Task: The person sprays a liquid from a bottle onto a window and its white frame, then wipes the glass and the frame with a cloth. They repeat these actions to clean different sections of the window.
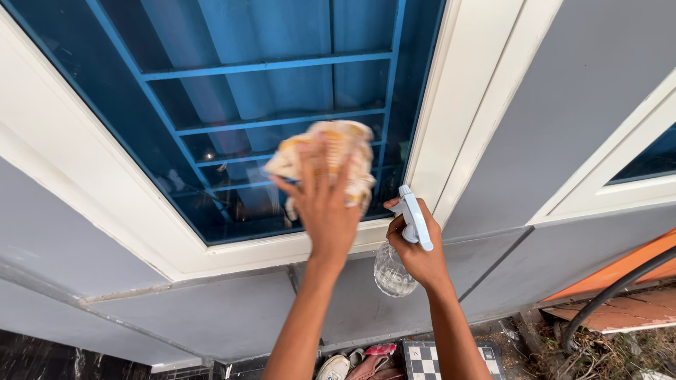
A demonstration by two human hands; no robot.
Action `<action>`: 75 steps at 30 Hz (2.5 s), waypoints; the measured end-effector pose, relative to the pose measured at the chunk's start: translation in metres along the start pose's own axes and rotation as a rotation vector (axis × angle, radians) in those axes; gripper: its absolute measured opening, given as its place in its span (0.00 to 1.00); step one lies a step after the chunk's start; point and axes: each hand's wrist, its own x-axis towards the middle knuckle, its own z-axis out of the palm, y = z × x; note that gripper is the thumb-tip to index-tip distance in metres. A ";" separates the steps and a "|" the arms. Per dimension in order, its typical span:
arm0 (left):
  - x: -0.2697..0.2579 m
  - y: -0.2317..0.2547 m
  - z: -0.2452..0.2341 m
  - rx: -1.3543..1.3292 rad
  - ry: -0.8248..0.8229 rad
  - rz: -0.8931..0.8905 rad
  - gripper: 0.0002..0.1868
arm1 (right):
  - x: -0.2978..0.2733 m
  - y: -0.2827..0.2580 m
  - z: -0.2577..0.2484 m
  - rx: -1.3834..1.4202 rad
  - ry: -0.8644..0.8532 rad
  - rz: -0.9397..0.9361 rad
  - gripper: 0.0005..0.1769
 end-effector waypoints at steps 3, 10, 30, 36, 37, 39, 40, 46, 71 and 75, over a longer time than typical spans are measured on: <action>-0.021 0.018 0.016 -0.018 -0.200 0.080 0.43 | -0.005 0.003 0.002 0.017 -0.006 -0.014 0.25; -0.060 0.013 0.014 0.015 -0.206 -0.072 0.43 | -0.027 0.008 -0.007 0.042 -0.002 0.047 0.25; -0.056 -0.007 0.004 0.012 -0.034 -0.079 0.37 | -0.033 0.004 -0.015 0.043 0.017 0.097 0.27; -0.031 0.002 0.011 -0.090 -0.002 0.010 0.37 | -0.030 0.002 -0.010 0.043 0.021 0.079 0.26; -0.037 0.006 0.018 -0.020 -0.087 0.042 0.38 | -0.030 0.001 -0.008 0.068 0.014 0.087 0.27; -0.058 0.011 0.032 0.116 -0.254 0.103 0.40 | -0.029 0.000 -0.006 0.088 0.002 0.097 0.28; -0.068 0.006 0.035 0.056 -0.218 0.085 0.39 | -0.030 -0.001 -0.006 0.084 -0.001 0.099 0.28; -0.097 -0.039 0.023 0.044 0.000 0.002 0.29 | -0.037 0.004 -0.010 0.164 0.004 0.041 0.29; -0.041 -0.092 -0.070 0.059 0.205 -0.057 0.33 | -0.060 -0.017 0.039 0.203 -0.137 0.114 0.30; -0.061 -0.071 -0.053 0.054 -0.158 -0.014 0.37 | -0.059 -0.024 0.054 0.290 -0.141 0.125 0.33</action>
